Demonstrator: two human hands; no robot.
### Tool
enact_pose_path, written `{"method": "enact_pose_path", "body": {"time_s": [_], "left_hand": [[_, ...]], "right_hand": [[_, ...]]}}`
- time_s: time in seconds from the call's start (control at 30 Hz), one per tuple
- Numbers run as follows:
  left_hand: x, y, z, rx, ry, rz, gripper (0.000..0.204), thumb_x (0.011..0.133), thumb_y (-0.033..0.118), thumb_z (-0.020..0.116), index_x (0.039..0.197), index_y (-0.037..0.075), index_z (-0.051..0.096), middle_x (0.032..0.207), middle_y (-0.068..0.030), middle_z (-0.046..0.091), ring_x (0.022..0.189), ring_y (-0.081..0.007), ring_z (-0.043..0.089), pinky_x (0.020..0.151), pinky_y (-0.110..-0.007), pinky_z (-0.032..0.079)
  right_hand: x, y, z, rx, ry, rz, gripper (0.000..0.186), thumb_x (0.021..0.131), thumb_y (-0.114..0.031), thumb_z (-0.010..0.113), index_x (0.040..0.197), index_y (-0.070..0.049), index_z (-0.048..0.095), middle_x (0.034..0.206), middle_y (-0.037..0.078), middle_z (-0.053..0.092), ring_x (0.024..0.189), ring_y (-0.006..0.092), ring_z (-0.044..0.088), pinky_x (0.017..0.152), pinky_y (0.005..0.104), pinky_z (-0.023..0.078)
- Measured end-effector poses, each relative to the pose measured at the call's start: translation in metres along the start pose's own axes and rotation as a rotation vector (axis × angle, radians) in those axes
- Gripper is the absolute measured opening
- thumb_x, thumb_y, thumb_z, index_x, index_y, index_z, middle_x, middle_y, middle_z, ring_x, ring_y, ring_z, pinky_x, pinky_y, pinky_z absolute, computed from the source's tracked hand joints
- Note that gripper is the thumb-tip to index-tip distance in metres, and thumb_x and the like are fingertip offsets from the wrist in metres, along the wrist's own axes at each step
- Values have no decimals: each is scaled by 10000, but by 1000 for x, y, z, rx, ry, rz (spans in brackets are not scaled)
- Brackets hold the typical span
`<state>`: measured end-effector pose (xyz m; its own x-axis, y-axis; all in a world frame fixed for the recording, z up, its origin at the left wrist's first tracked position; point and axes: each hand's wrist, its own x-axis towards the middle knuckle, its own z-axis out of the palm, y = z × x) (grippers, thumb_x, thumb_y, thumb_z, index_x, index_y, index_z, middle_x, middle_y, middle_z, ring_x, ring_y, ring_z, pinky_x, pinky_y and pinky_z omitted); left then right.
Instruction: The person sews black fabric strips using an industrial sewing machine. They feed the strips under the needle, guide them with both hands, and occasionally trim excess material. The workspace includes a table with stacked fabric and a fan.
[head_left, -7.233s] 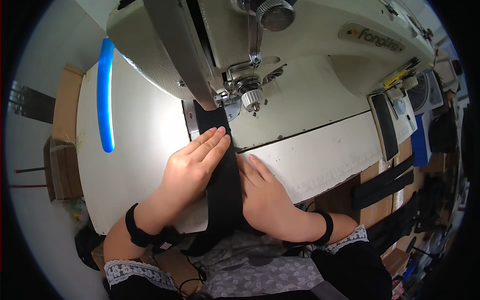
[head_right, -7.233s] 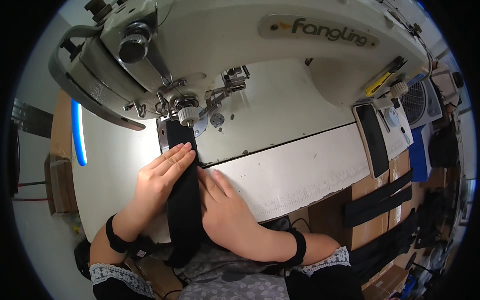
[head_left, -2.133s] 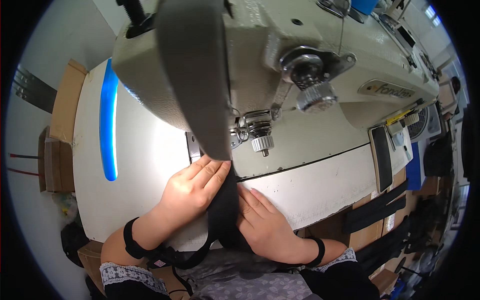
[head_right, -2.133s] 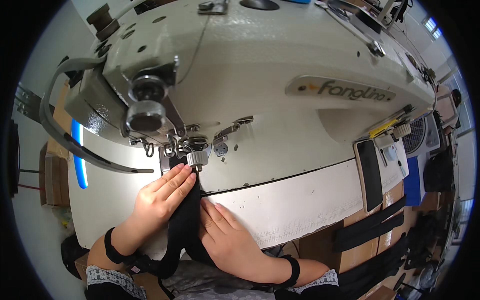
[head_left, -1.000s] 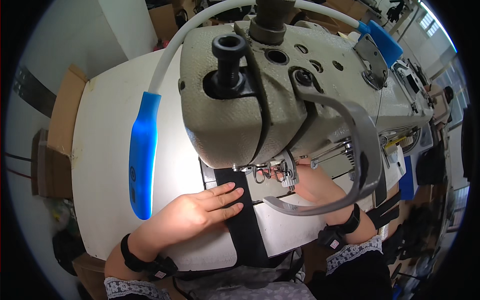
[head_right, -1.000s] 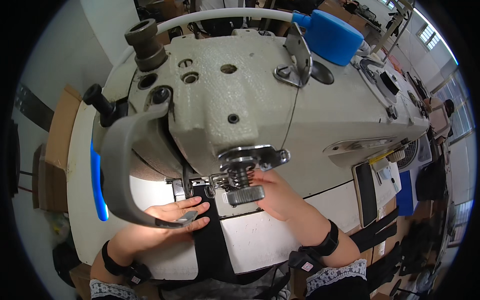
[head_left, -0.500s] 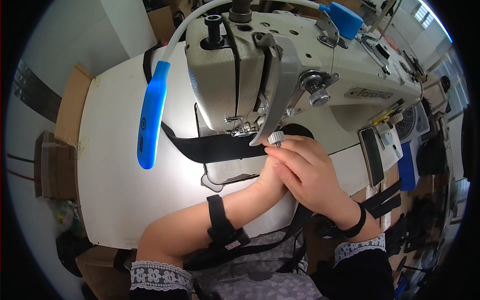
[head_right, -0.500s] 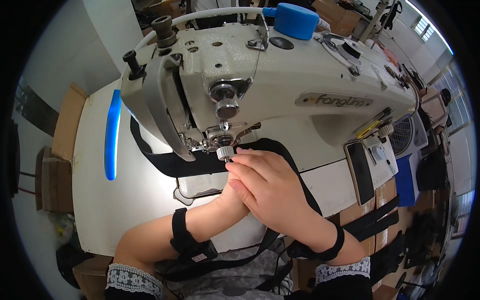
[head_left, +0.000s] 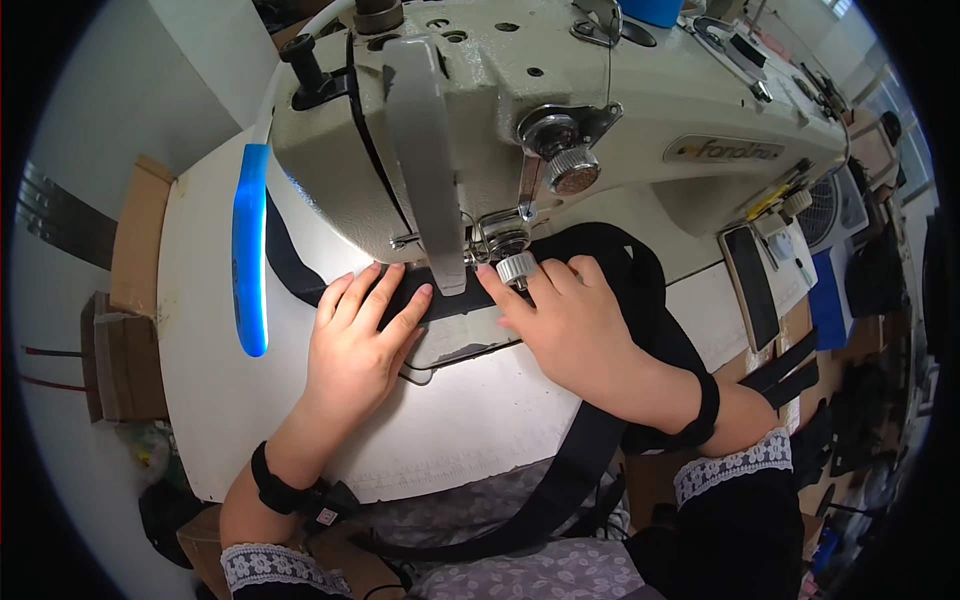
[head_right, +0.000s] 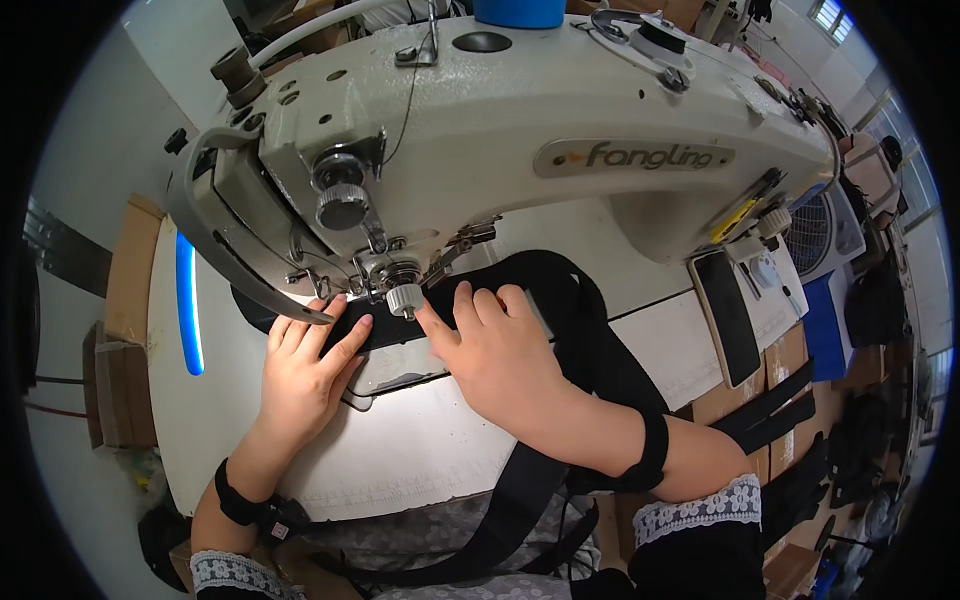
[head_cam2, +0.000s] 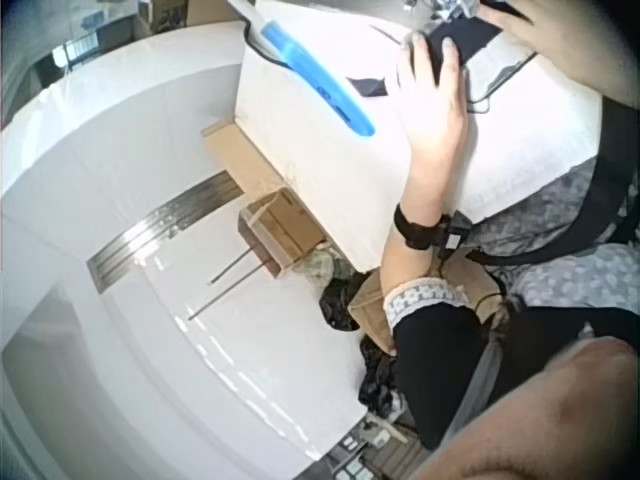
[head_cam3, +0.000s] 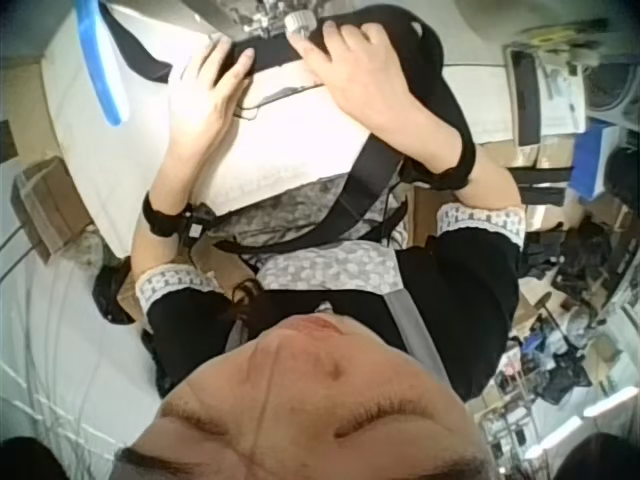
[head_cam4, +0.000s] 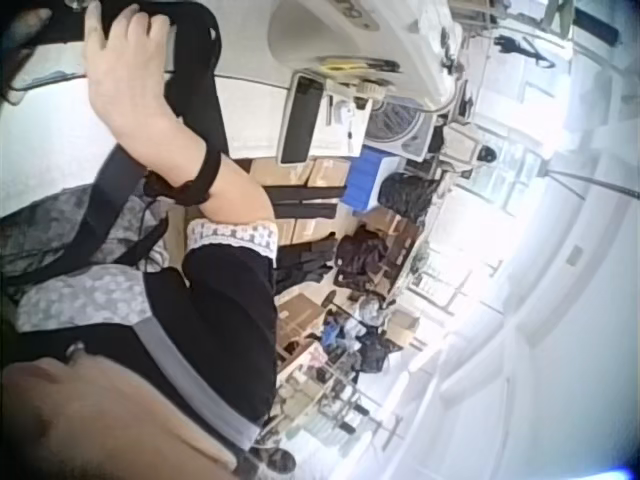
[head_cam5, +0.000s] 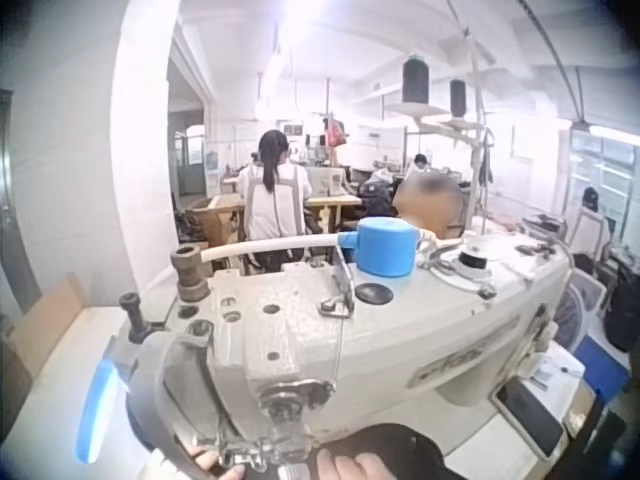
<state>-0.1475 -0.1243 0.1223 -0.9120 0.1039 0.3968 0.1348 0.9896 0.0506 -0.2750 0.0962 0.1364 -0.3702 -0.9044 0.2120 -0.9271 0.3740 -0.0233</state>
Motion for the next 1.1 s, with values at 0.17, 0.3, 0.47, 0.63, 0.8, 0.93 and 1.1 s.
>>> {"method": "enact_pose_path", "body": {"time_s": [0.17,0.3,0.47,0.63,0.8,0.93,1.1], "left_hand": [[3,-3,1,12,23,28,378,793,117,718,1170,133,726,1224,-145,665,1149,-299,611,985,-436,427],[1,-3,3,-25,24,10,352,767,111,717,1118,125,737,1214,-146,666,1120,-286,619,969,-427,429],[-1,-5,2,-39,-6,29,498,707,111,808,1197,143,726,1205,-149,661,1052,-305,615,923,-437,433],[-3,-14,2,-68,-53,58,490,698,116,814,1180,149,730,1192,-130,667,1030,-280,621,903,-416,430],[3,-14,-1,-114,-11,50,447,678,98,824,1117,124,739,1084,-89,693,981,-268,643,868,-413,440],[3,-18,3,-67,20,71,337,672,38,829,995,78,738,982,-78,705,906,-276,659,783,-423,490],[-7,-15,16,-1027,-44,-740,185,894,58,639,1077,31,643,1017,-73,670,950,-214,658,822,-361,532]], "right_hand": [[-4,27,14,-57,157,-128,494,779,-102,619,1266,-18,634,1205,217,646,1104,318,623,1013,421,478],[-4,37,16,19,134,-120,470,793,-80,607,1259,-29,634,1275,183,623,1199,315,604,1007,388,516],[-2,44,14,54,90,-130,470,802,-70,605,1269,-29,631,1300,190,613,1220,319,595,1008,380,515],[-3,42,10,50,54,-120,484,799,-64,610,1282,-29,627,1309,199,611,1227,322,592,1010,381,515],[-1,42,6,137,41,-115,490,787,-61,616,1275,-23,630,1293,205,621,1214,324,603,1001,379,523],[1,41,10,204,111,-89,483,773,-58,622,1254,-16,641,1276,208,630,1200,324,614,986,375,532],[9,43,17,83,202,-143,425,777,-65,629,1197,-9,657,1210,195,649,1133,318,637,946,364,544]]}}
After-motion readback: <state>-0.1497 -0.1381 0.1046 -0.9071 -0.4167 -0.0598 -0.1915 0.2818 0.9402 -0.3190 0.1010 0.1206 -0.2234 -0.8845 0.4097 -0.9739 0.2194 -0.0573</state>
